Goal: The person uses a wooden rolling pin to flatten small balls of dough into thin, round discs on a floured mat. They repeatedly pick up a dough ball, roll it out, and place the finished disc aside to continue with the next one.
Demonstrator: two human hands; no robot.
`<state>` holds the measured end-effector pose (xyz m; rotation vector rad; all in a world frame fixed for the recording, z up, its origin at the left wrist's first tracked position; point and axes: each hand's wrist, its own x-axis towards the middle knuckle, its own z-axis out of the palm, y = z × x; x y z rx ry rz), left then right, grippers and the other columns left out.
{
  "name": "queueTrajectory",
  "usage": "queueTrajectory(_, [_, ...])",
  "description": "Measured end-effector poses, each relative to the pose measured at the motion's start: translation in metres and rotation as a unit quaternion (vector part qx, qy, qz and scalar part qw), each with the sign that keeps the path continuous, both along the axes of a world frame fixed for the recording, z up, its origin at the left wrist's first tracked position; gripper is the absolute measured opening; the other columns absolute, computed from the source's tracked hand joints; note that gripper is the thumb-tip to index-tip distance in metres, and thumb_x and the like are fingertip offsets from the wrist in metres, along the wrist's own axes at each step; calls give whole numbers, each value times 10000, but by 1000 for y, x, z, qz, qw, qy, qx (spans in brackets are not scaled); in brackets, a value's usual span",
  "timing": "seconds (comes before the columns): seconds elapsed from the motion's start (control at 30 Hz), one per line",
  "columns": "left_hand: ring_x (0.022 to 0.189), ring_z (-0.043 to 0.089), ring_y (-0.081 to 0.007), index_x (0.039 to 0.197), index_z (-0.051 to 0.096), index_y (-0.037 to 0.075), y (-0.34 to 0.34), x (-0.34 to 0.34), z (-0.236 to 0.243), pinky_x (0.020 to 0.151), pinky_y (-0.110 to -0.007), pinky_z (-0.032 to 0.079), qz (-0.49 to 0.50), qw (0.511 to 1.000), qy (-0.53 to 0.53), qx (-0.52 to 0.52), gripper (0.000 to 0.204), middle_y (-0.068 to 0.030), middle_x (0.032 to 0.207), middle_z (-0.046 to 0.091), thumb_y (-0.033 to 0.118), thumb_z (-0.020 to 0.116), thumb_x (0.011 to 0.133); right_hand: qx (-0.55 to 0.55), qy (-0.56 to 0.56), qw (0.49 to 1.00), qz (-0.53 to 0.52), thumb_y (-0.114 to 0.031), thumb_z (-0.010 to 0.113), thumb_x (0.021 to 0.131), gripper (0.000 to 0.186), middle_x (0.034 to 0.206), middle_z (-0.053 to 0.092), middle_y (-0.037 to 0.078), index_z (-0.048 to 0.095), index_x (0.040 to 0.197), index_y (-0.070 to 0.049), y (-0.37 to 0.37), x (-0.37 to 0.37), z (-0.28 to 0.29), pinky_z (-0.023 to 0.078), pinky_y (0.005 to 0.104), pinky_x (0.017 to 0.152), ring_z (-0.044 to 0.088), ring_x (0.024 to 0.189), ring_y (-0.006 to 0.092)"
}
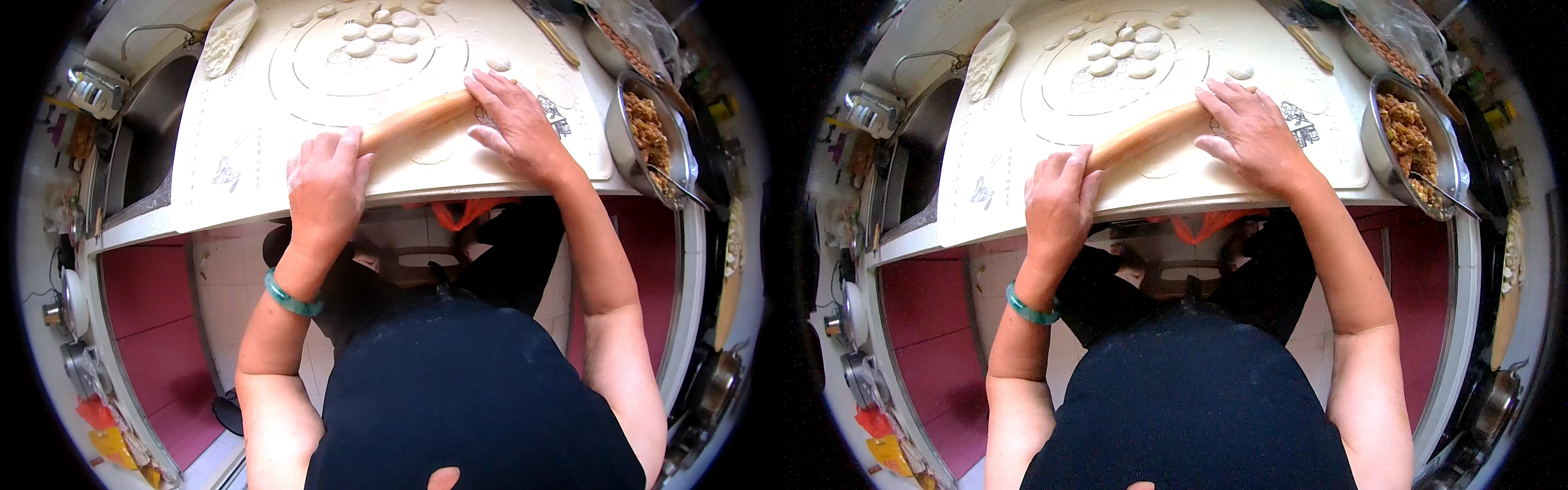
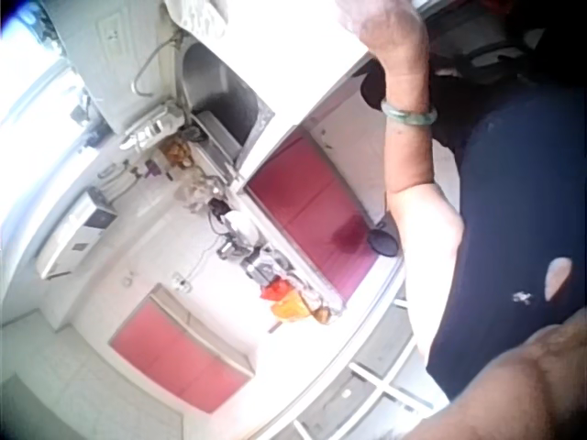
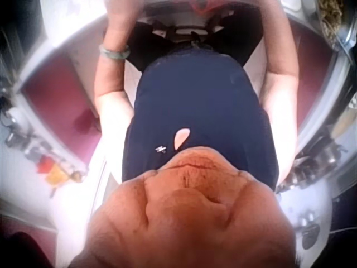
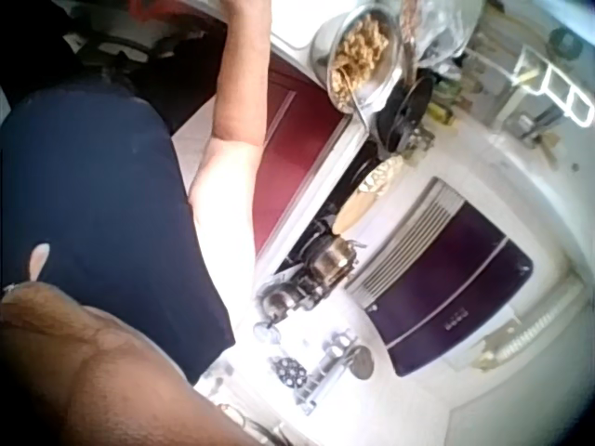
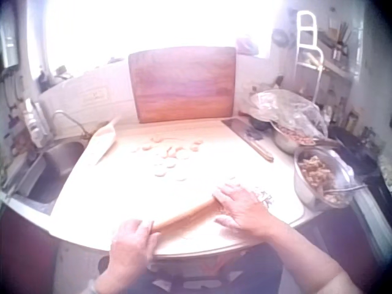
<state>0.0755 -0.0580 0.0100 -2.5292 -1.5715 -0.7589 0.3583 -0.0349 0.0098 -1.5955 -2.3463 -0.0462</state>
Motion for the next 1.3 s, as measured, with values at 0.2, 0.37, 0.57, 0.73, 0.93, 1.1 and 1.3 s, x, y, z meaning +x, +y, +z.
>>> queueTrajectory(0.2, [1401, 308, -317, 1476, 330, 100, -37, -17, -7, 1139, -500, 192, -29, 992, 91, -84, 658, -146, 1514, 333, 214, 611, 892, -34, -88, 995, 21, -596, 490, 889, 777, 1487, 332, 161, 339, 1464, -96, -59, 5, 17, 154, 472, 1175, 279, 1411, 310])
queueTrajectory(0.37, [1414, 290, -329, 1482, 335, 143, 42, -18, -8, 1142, -517, 167, -4, 993, 59, -100, 570, -150, 1520, 339, 337, 479, 966, 22, -68, 997, 20, -530, 501, 919, 764, 1492, 341, 184, 292, 1471, -45, -18, 1, 5, 178, 453, 1172, 325, 1383, 313])
queueTrajectory(0.57, [1392, 306, -354, 1440, 419, 155, 20, -17, 8, 1127, -514, 195, -25, 992, 94, -75, 540, -153, 1517, 338, 319, 528, 937, -23, -23, 998, 44, -546, 537, 887, 809, 1480, 348, 207, 305, 1451, -14, -39, 12, 1, 231, 465, 1145, 332, 1370, 348])
queueTrajectory(0.73, [1438, 218, -354, 1476, 358, 148, -27, -25, 0, 1149, -534, 136, -36, 985, 98, -134, 615, -158, 1546, 277, 318, 553, 918, -18, -58, 996, 62, -594, 541, 853, 855, 1495, 327, 201, 304, 1460, -40, -71, 7, 15, 181, 458, 1167, 310, 1388, 355])
queueTrajectory(0.93, [1428, 222, -371, 1446, 400, 144, 39, -13, 7, 1146, -545, 131, 5, 993, 55, -104, 609, -166, 1539, 279, 396, 555, 914, -40, 4, 999, 27, -508, 529, 910, 769, 1501, 316, 215, 296, 1463, -28, -13, 7, 5, 213, 455, 1155, 333, 1376, 344])
queueTrajectory(1.1, [1443, 185, -367, 1449, 405, 151, -36, -19, 7, 1149, -559, 106, -33, 987, 101, -118, 645, -157, 1556, 247, 439, 567, 895, -39, -45, 996, 66, -650, 535, 819, 925, 1502, 312, 205, 304, 1454, -19, -79, 11, 9, 187, 475, 1162, 310, 1386, 355])
queueTrajectory(1.3, [1439, 215, -362, 1484, 339, 143, 15, -23, -5, 1156, -527, 115, -6, 990, 55, -129, 626, -166, 1553, 264, 442, 484, 953, 17, -60, 997, 47, -544, 552, 863, 831, 1490, 351, 183, 292, 1464, -32, -26, 2, 5, 198, 445, 1163, 327, 1391, 304])
